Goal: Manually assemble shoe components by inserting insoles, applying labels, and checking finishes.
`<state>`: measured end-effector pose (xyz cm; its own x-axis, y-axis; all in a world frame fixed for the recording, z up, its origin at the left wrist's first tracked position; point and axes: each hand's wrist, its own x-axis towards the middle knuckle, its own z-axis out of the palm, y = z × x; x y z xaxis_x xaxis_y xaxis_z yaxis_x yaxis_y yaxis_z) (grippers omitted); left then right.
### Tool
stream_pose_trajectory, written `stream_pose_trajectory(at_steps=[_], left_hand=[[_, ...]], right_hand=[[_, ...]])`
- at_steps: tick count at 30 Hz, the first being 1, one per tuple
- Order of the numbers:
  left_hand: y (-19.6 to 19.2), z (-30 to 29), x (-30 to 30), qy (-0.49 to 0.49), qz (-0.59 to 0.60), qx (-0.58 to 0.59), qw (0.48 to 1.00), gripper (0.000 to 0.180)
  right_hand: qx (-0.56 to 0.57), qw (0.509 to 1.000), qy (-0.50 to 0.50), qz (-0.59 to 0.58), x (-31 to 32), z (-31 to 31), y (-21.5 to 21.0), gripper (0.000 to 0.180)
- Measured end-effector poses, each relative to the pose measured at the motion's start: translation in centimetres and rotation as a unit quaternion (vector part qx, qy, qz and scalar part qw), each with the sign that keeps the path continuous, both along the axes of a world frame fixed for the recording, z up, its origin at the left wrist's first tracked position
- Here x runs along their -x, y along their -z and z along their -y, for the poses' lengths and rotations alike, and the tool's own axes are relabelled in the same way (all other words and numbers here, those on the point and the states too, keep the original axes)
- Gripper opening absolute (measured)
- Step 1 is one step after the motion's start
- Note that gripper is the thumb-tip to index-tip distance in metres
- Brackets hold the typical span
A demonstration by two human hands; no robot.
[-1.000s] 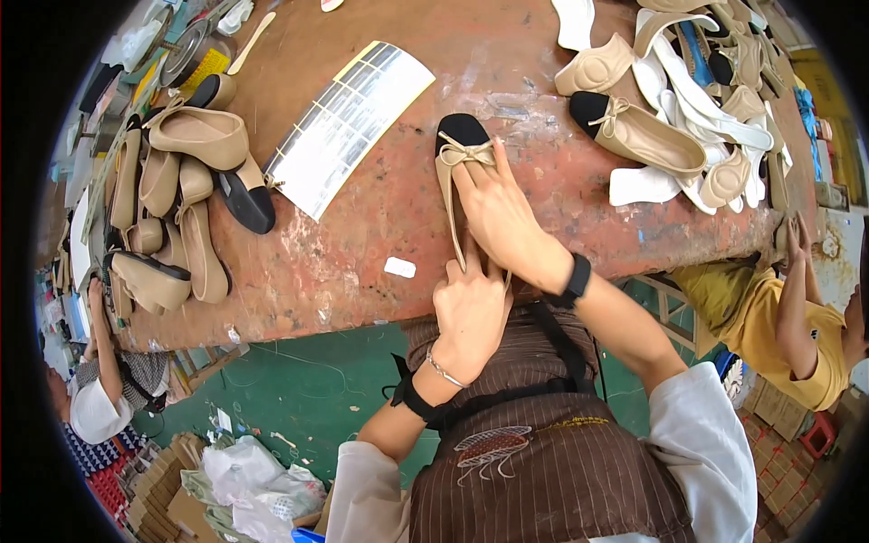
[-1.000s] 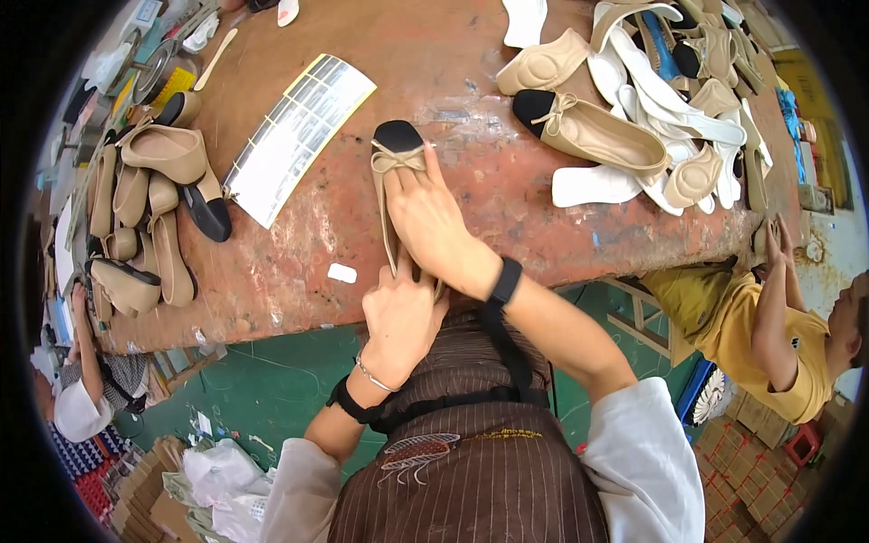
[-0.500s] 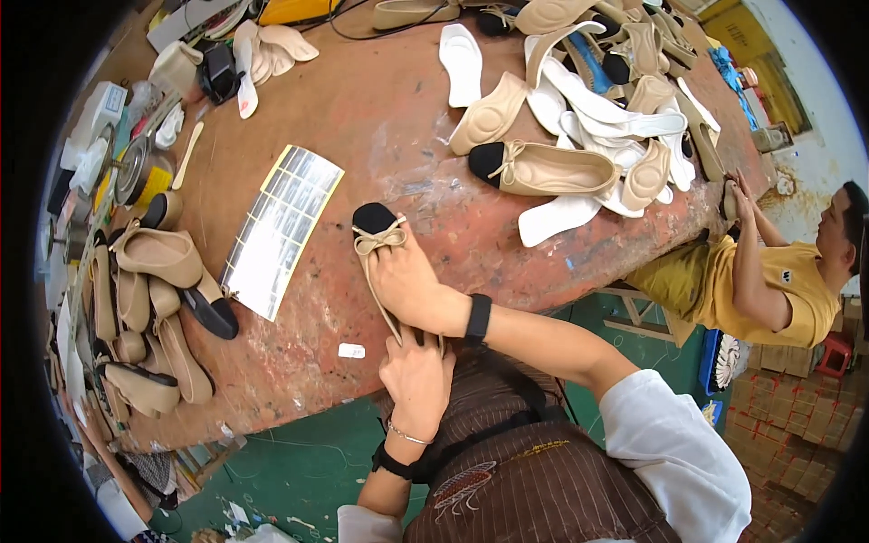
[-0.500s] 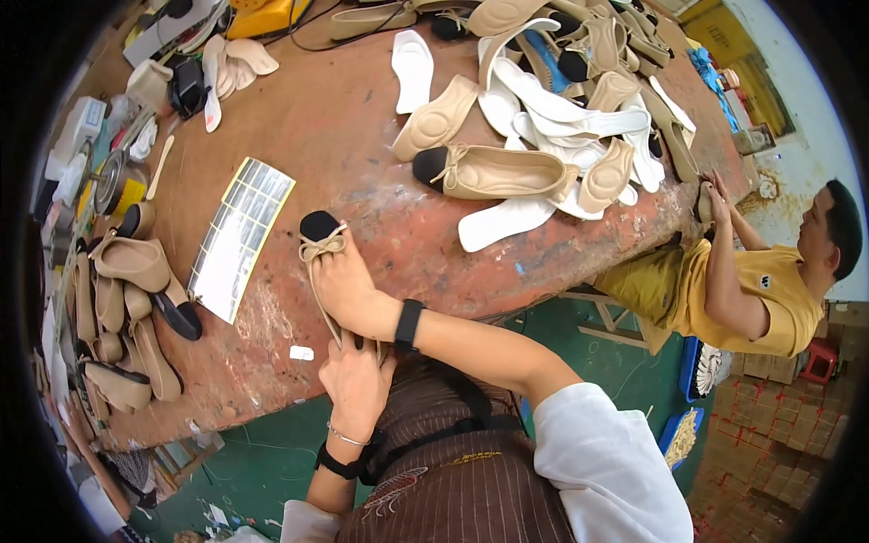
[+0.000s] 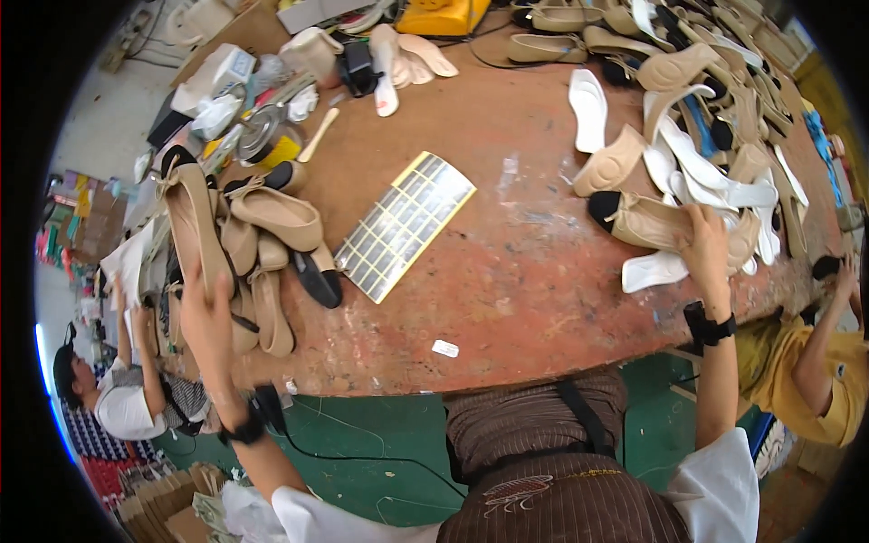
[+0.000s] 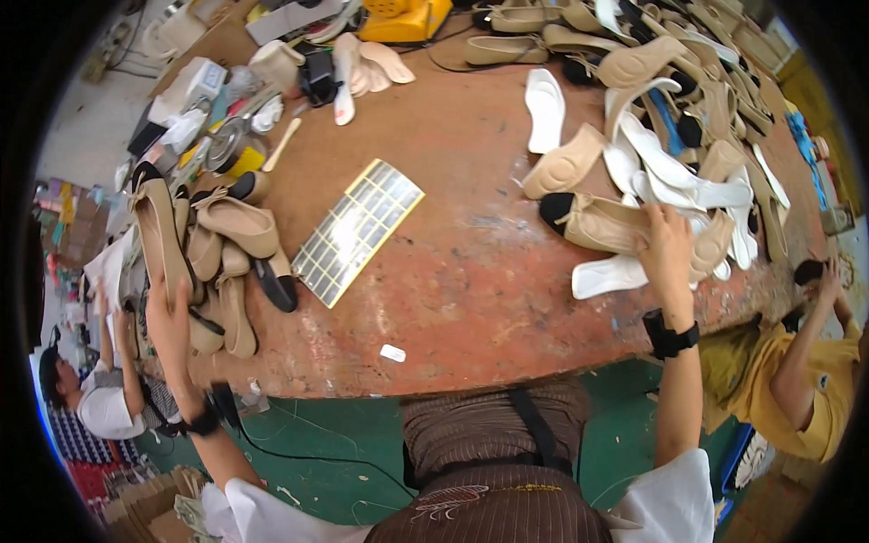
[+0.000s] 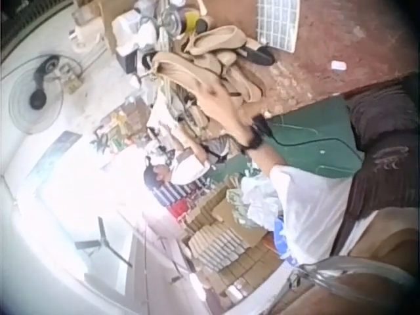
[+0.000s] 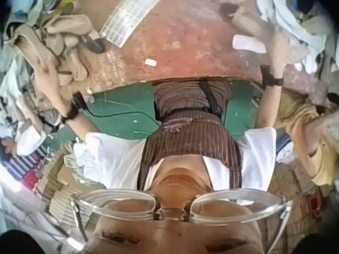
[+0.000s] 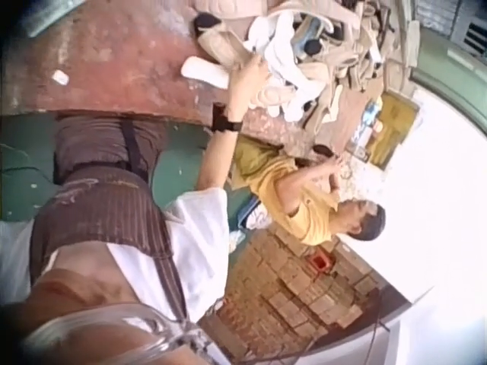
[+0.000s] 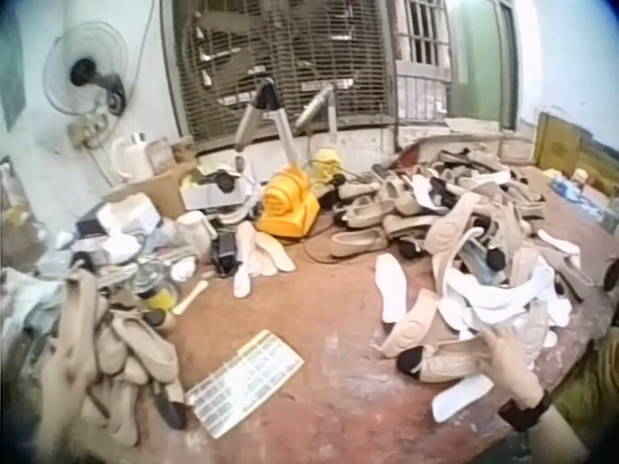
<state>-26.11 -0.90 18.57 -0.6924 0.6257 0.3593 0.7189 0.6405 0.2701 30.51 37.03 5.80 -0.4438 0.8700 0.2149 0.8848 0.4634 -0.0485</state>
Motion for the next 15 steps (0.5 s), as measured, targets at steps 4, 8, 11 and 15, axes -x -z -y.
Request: stream_pose_trajectory(at_steps=[4,8,11,15], left_hand=[[1.4,-3.6,5.8,-0.046,-0.259,0.094,0.96,0.052],[7.4,-13.3,-5.0,0.17,0.02,0.008,0.985,0.033],[16.0,-17.3,-6.7,0.161,0.133,0.082,0.975,0.058],[16.0,-19.3,-7.1,0.1,0.176,0.132,0.97,0.058]], right_hand=[[0.005,0.999,0.038,0.02,-1.3,-3.3,-0.4,0.018],[-0.043,0.992,-0.072,-0.097,1.7,0.5,-3.5,0.007],[0.063,0.975,-0.058,-0.206,5.1,5.4,-3.6,0.015],[0.293,0.912,-0.041,-0.285,9.5,12.0,-2.4,0.014]])
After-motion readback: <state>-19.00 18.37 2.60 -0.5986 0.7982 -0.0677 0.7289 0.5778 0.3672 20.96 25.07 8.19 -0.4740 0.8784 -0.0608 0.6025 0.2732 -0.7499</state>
